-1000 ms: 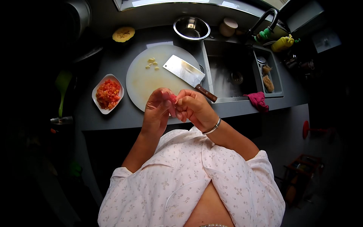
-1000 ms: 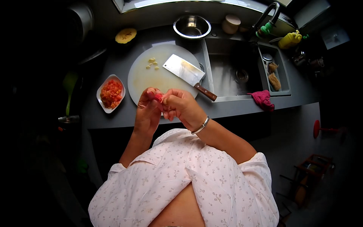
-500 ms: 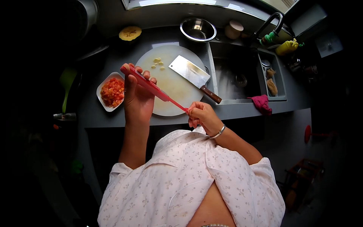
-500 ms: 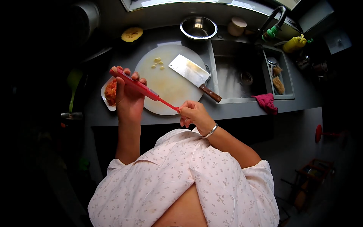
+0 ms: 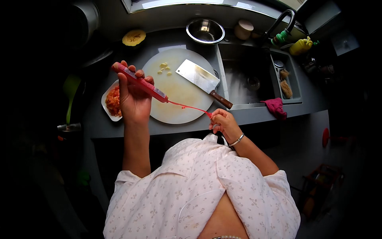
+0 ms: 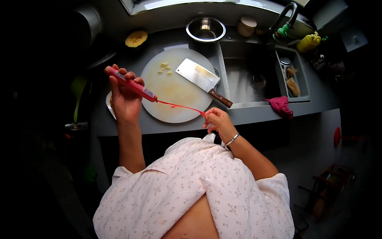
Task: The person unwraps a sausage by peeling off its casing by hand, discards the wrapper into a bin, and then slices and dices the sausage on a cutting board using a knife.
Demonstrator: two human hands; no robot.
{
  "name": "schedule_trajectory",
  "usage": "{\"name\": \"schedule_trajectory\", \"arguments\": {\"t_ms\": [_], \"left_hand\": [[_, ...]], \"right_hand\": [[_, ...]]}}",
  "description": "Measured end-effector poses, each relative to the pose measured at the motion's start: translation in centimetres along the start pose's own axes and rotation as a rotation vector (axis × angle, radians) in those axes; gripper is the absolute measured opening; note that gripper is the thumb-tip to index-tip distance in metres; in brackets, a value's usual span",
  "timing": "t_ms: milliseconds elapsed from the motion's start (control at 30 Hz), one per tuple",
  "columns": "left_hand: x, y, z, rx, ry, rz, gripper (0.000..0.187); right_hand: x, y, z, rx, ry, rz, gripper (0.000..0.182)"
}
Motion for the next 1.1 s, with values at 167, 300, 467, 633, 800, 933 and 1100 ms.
{"name": "schedule_trajectory", "arguments": {"t_ms": [167, 300, 467, 633, 800, 933, 1100], "left_hand": [[-0.9, -5.4, -1.9, 0.04, 0.036, -0.208, 0.046], [-2.7, -10.5, -2.2, 0.164, 0.059, -0.391, 0.046], [-5.1, -15.5, -1.7, 0.224, 0.02, -0.548, 0.041], [-6.7, -19.2, -1.2, 0.267, 0.012, -0.602, 0.033], [-9.2, -23.8, -0.4, 0.267, -0.014, -0.71, 0.035], [-11.4, -27.9, 0.3, 0.305, -0.056, -0.74, 0.036], [-13.7, -31.8, 2.5, 0.311, -0.127, -0.734, 0.028]], "right_hand": [[-0.1, 0.0, -1.6, 0.189, 0.05, -0.039, 0.022], [-0.6, -1.3, -2.4, 0.174, 0.117, -0.118, 0.021], [-2.3, -5.7, -3.2, 0.269, 0.152, -0.339, 0.018], [-5.0, -9.0, -4.3, 0.357, 0.098, -0.461, 0.016], [-8.7, -10.1, -7.1, 0.137, 0.225, -0.509, 0.021], [-12.1, -10.1, -10.8, -0.031, 0.323, -0.551, 0.021], [-16.2, -10.1, -15.0, -0.143, 0.378, -0.567, 0.02]]}}
Point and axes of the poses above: each hand's wrist, its own x-axis towards the middle knuckle, its own z-axis out of the palm, y = z × x, the point moved 8 cm from there along x, towards the middle knuckle, and after that the axes turned 10 degrees about -x, right-handed, at the moved point
